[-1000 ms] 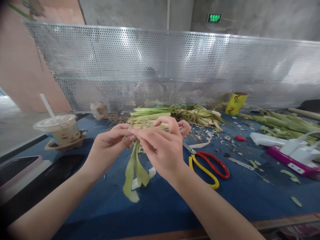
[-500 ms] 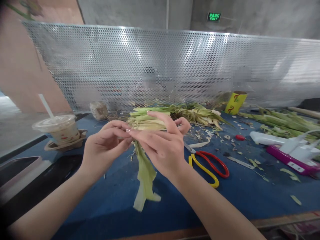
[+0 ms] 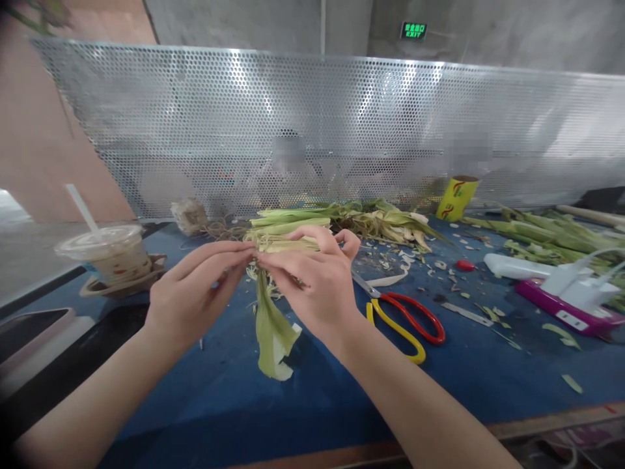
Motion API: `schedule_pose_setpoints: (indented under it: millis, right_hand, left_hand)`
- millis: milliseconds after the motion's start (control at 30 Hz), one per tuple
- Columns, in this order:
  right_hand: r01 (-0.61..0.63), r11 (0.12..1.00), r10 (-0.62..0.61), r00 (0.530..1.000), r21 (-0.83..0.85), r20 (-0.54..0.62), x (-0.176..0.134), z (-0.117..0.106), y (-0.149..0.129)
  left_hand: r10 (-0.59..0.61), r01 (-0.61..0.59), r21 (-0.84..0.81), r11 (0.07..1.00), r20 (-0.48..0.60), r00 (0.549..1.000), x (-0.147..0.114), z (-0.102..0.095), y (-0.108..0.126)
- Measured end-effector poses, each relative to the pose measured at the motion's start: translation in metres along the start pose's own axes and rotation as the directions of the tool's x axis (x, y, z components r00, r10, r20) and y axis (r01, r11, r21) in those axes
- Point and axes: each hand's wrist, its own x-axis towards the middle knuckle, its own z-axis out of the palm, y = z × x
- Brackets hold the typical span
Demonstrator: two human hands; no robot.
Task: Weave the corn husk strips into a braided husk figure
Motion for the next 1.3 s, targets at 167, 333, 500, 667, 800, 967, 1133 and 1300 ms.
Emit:
schedule_pose_setpoints:
  millis: [167,333,500,667,800,967,1133,1300]
  right_hand:
    - [-0.112,0.993,0.109,0.992,0.042,0.065,0.001,0.001,0.003]
    - [-0.276,0.961,0.267,0.951,0.035,0.157,0.001,0.003,0.006]
    - [-0.420,0.889,0.370,0.893,0.181,0.255,0.003,0.005,0.008]
    - [-0.547,0.786,0.446,0.825,0.288,0.348,0.007,0.003,0.007]
    - [-0.636,0.677,0.482,0.763,0.371,0.430,0.009,0.004,0.013]
    - [-0.688,0.585,0.487,0.721,0.429,0.493,0.011,0.001,0.017]
    - [-0.677,0.556,0.466,0.734,0.482,0.494,0.012,-0.002,0.016]
    - [-0.685,0.539,0.467,0.727,0.490,0.503,0.014,-0.002,0.014]
  left_hand:
    - [-0.204,0.204,0.016,0.979,0.025,0.979,0.006,-0.005,-0.002]
    - [-0.499,0.572,-0.360,0.737,0.280,0.820,0.015,-0.012,-0.003]
    - [-0.462,0.592,-0.573,0.566,0.374,0.804,0.018,-0.012,0.000]
    - [-0.400,0.539,-0.725,0.429,0.383,0.833,0.017,-0.009,0.006]
    - [-0.375,0.556,-0.741,0.376,0.427,0.823,0.017,-0.007,0.007]
    - [-0.402,0.560,-0.728,0.396,0.411,0.818,0.017,-0.006,0.003]
    - [-0.384,0.540,-0.768,0.346,0.409,0.828,0.016,-0.008,0.002]
    - [-0.376,0.510,-0.785,0.350,0.381,0.845,0.015,-0.009,0.005]
